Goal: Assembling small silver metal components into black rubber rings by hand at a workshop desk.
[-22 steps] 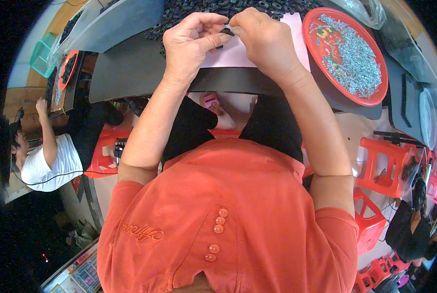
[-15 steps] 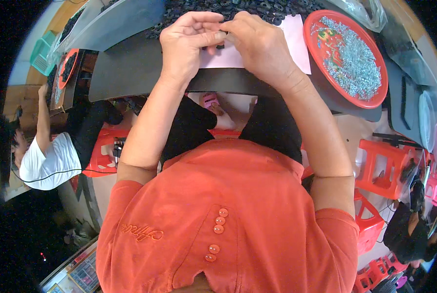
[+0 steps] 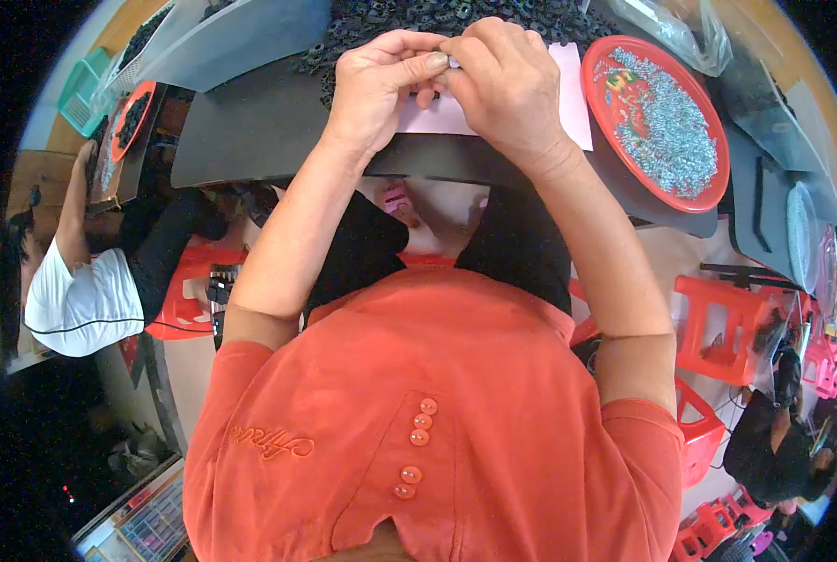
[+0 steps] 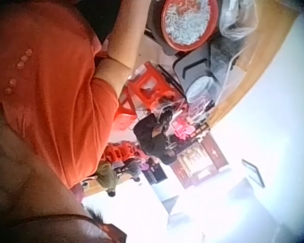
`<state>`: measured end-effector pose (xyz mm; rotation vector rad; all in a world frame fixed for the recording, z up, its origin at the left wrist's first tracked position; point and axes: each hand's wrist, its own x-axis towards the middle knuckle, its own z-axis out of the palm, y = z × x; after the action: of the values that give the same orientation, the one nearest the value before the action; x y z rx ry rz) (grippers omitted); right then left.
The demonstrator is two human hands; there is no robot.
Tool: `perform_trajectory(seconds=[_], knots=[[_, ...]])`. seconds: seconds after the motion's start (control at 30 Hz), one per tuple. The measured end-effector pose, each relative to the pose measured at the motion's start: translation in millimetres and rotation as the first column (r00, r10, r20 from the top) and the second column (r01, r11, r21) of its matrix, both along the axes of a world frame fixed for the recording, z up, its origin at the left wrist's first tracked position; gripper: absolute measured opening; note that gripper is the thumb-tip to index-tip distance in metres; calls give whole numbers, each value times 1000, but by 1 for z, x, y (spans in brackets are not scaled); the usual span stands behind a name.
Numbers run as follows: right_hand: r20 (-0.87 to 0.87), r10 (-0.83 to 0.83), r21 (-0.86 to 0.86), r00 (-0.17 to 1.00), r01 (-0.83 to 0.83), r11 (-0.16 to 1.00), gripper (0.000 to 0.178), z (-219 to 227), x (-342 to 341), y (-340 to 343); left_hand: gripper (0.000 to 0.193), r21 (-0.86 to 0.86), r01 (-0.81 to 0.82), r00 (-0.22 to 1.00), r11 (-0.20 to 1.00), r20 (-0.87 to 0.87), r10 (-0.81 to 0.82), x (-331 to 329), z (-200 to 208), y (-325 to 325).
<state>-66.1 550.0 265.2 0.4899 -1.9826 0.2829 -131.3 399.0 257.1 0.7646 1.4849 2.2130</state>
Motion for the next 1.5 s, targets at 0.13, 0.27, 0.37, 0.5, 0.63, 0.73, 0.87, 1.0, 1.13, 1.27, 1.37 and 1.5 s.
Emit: perform_trajectory(seconds=[0.13,0.27,0.37,0.5,0.63,0.73,0.87,1.0,1.13,1.27,1.37,1.5], knots=[[-1,8,-12,1000,-8,1000,23,1,-1,1,17,19,39,996,999,85,-40,-1,2,0],[92,21,-33,996,-18,999,20,11,5,5,16,52,-28,995,998,93,23,-5,9,-10],[235,-120,10,965,121,993,12,29,10,13,16,64,-117,991,991,67,113,-11,7,-21],[290,-191,301,938,100,948,12,19,-5,25,16,37,-98,990,994,101,94,-3,-3,-26],[393,-235,394,889,69,917,15,7,-11,18,14,3,-141,989,990,35,141,-2,-3,-29],[386,-276,446,880,84,891,13,0,-17,22,13,3,-131,990,991,59,131,-2,-3,-31],[423,-282,456,861,67,888,11,-7,-23,21,13,-40,-147,989,988,-7,146,-2,-2,-30],[398,-298,428,867,111,897,9,-3,-21,16,13,-12,-182,983,983,26,182,-2,0,-28],[522,268,-426,810,-24,904,11,22,-4,-12,12,107,-303,952,947,-7,306,-5,4,-25],[177,747,-955,641,-72,288,16,11,3,-62,13,263,-297,954,918,37,299,-18,23,-5],[145,666,-964,732,-48,263,11,-5,-3,-80,15,235,-298,954,925,93,284,-22,26,4],[339,611,-870,716,-9,492,10,-20,-10,-68,14,206,-295,943,933,223,249,-23,13,2]])
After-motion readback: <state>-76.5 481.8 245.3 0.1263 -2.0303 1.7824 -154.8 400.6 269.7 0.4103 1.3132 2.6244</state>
